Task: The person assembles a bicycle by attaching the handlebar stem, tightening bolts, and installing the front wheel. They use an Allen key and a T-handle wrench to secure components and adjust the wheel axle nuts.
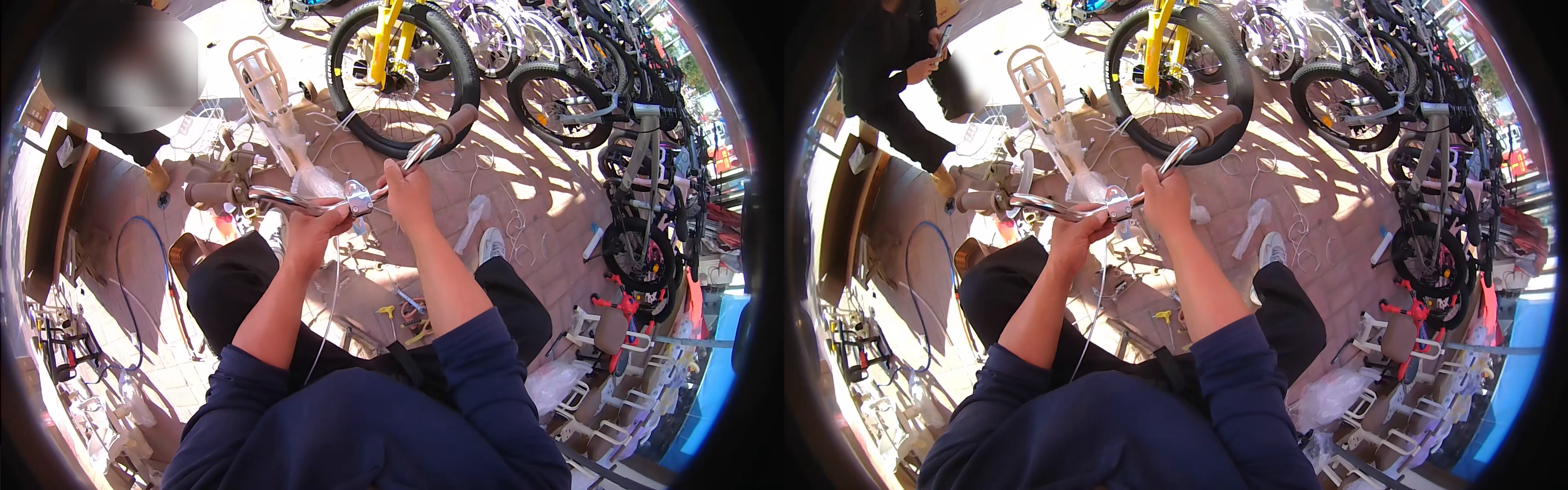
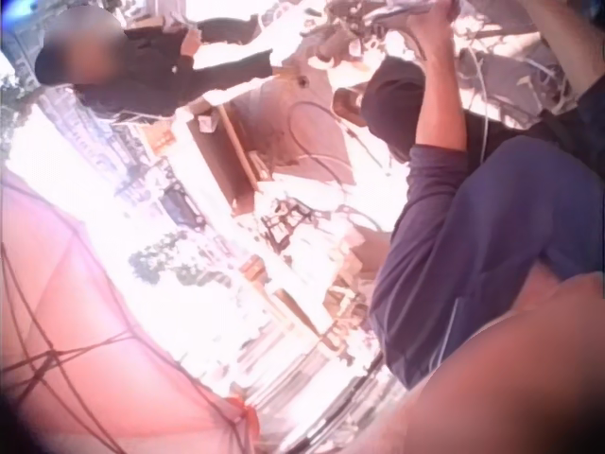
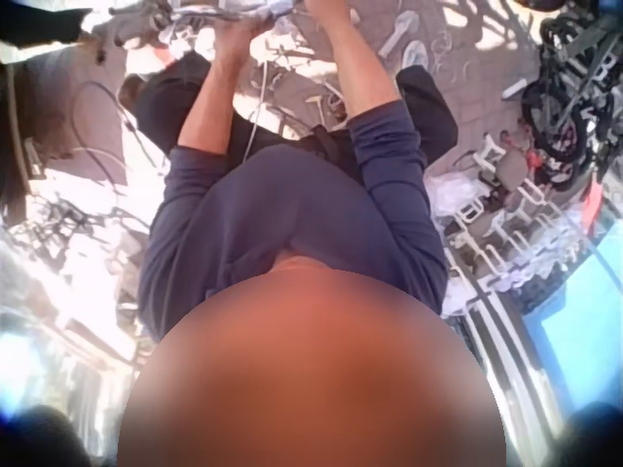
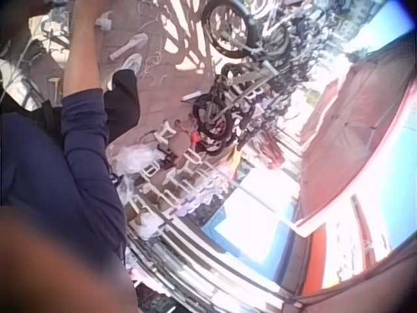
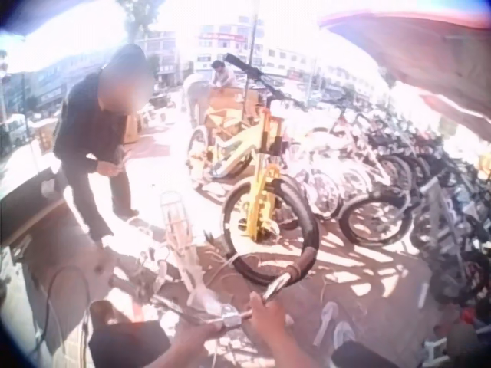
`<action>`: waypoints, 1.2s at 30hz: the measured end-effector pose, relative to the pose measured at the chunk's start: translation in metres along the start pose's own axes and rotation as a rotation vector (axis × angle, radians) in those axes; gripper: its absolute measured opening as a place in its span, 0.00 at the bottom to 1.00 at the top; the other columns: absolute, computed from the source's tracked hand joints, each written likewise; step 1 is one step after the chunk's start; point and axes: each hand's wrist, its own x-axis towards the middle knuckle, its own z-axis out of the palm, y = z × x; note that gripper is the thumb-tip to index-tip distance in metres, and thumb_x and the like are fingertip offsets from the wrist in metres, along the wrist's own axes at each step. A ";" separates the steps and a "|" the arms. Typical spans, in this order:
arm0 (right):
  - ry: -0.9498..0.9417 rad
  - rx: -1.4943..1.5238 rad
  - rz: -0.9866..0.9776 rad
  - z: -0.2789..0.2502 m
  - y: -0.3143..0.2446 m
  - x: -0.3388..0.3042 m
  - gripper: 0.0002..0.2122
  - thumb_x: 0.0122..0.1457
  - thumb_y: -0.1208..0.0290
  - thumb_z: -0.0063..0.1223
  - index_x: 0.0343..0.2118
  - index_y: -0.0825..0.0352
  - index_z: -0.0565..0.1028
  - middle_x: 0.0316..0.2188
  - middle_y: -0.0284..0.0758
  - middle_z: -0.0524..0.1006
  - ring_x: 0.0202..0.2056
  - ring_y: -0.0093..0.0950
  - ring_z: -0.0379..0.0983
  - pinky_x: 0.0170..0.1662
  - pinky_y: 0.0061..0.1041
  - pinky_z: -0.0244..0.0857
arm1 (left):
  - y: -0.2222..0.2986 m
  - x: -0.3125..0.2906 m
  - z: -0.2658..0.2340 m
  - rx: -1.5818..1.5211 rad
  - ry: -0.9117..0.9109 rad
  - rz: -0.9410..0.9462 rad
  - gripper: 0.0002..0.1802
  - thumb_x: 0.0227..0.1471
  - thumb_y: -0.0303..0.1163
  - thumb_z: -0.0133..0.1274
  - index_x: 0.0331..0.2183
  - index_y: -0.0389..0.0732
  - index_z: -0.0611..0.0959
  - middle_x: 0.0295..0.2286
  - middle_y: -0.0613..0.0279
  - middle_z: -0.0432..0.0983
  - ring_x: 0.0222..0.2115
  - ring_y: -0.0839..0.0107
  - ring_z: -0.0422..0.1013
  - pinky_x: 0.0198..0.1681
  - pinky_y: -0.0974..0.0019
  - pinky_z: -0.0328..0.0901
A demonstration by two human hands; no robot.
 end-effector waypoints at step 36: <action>-0.140 0.190 -0.248 -0.020 -0.064 -0.047 0.13 0.71 0.63 0.50 0.37 0.69 0.76 0.26 0.30 0.75 0.19 0.14 0.66 0.20 0.16 0.61 | 0.002 -0.004 0.010 0.025 0.019 -0.002 0.12 0.55 0.26 0.61 0.40 0.28 0.83 0.30 0.59 0.82 0.31 0.74 0.79 0.35 0.73 0.74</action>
